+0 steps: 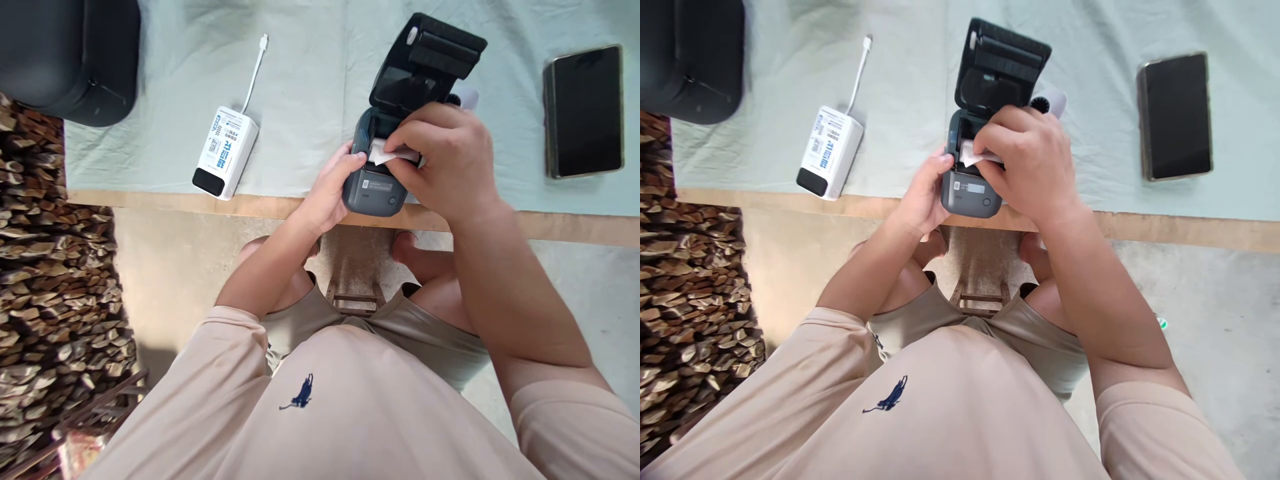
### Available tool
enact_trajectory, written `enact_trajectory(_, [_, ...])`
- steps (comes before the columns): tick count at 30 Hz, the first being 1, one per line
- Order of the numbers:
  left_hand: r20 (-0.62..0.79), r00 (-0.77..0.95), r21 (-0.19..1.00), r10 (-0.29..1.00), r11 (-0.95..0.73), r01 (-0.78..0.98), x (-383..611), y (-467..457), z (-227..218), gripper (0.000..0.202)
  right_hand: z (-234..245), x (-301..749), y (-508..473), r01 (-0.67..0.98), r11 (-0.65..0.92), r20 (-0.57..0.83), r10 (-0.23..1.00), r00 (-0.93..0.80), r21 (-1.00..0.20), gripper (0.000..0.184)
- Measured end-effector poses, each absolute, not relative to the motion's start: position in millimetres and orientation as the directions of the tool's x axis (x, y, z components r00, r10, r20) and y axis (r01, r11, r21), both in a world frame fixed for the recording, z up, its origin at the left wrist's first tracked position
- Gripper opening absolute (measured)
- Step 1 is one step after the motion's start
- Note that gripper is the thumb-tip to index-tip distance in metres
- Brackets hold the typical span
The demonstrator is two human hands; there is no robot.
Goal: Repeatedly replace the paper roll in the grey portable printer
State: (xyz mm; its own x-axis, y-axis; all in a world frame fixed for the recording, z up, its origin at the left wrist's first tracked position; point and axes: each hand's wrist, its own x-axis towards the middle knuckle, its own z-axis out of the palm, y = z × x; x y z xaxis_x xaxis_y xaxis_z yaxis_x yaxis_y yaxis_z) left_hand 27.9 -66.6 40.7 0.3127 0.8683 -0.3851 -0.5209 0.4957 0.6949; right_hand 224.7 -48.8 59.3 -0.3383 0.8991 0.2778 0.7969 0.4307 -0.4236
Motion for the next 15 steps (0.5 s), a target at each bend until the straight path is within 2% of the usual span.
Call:
enact_trajectory(3, [-0.44,0.279,0.675,0.853,0.52,-0.524,29.4,-64.4,41.6,0.023,54.2,221.9,-50.7,0.782,0.465,0.386,0.868,-0.311,-0.415,0.018])
enact_trajectory(7, [-0.483,0.247,0.646,0.84,0.532,-0.547,30.6,-61.6,40.6,0.036,48.8,215.6,-55.8,0.73,0.521,0.42,0.84,-0.344,-0.442,0.024])
enact_trajectory(11, [-0.415,0.294,0.665,0.861,0.507,-0.548,27.2,-62.3,38.9,0.023,42.2,213.7,-58.6,0.702,0.579,0.445,0.802,-0.399,-0.414,0.028])
enact_trajectory(13, [-0.404,0.304,0.685,0.863,0.505,-0.524,25.2,-63.2,38.5,0.012,39.0,214.5,-59.5,0.681,0.618,0.504,0.764,-0.404,-0.392,0.034])
enact_trajectory(15, [-0.402,0.294,0.71,0.867,0.498,-0.498,24.2,-63.9,37.8,0.009,36.7,215.4,-59.8,0.648,0.652,0.563,0.728,-0.391,-0.393,0.037])
